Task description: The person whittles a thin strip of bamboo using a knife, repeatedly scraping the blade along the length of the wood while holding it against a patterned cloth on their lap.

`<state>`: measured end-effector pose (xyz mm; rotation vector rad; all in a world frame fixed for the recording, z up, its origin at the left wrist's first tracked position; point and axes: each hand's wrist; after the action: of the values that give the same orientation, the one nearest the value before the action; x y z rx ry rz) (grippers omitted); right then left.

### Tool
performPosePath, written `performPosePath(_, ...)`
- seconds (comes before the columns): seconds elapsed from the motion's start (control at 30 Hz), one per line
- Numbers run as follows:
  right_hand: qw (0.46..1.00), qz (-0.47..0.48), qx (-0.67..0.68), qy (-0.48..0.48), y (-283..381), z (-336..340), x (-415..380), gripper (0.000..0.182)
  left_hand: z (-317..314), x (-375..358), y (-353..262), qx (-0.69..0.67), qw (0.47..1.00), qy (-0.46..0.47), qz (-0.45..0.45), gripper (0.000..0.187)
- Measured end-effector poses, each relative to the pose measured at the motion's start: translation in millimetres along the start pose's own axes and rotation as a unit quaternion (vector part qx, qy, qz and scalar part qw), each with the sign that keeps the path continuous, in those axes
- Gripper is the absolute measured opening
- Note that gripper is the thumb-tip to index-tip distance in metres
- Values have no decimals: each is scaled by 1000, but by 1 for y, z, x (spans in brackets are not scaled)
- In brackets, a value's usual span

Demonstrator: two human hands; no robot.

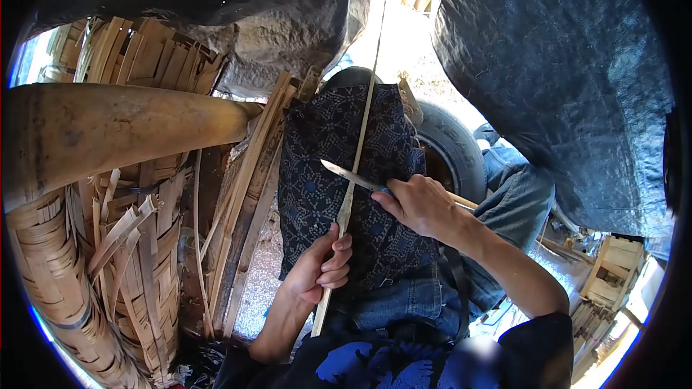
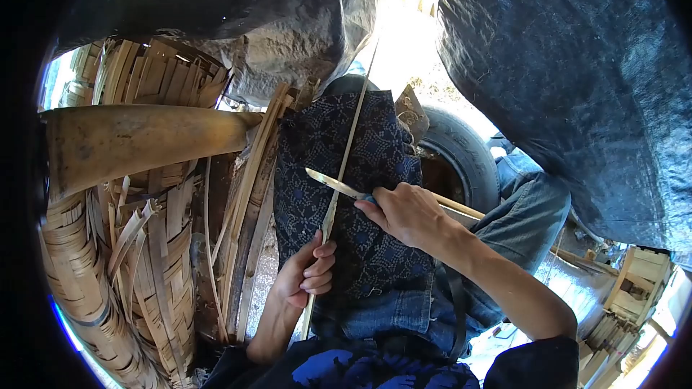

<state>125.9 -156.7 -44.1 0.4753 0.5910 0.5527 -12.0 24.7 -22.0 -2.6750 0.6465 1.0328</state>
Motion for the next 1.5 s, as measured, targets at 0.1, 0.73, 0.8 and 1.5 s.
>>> performPosePath(0.1, 998, 45, -1, -47, -1, 0, 2, 45, 4, 1, 0, -30, 999, 8, 6, 36)
performPosePath(0.73, 999, -14, 41, -7, -31, 8, 58, 51, 13, -3, 10, -248, 967, 42, 26, 35)
performPosePath(0.8, 997, -51, 45, 27, -28, 12, 60, 47, 11, -3, 11, -261, 964, 48, 26, 35)
performPosePath(1.5, 951, 69, -217, -210, -155, -12, 190, 57, 36, -75, 61, -368, 928, 15, 56, 35)
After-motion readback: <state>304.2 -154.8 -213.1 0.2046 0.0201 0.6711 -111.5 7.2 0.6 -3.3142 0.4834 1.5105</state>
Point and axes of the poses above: each hand's wrist, its own x-axis towards the middle knuckle, its own z-axis out of the back of the hand, y = z × x, and after that the axes turned 13 degrees about -z, right-handed
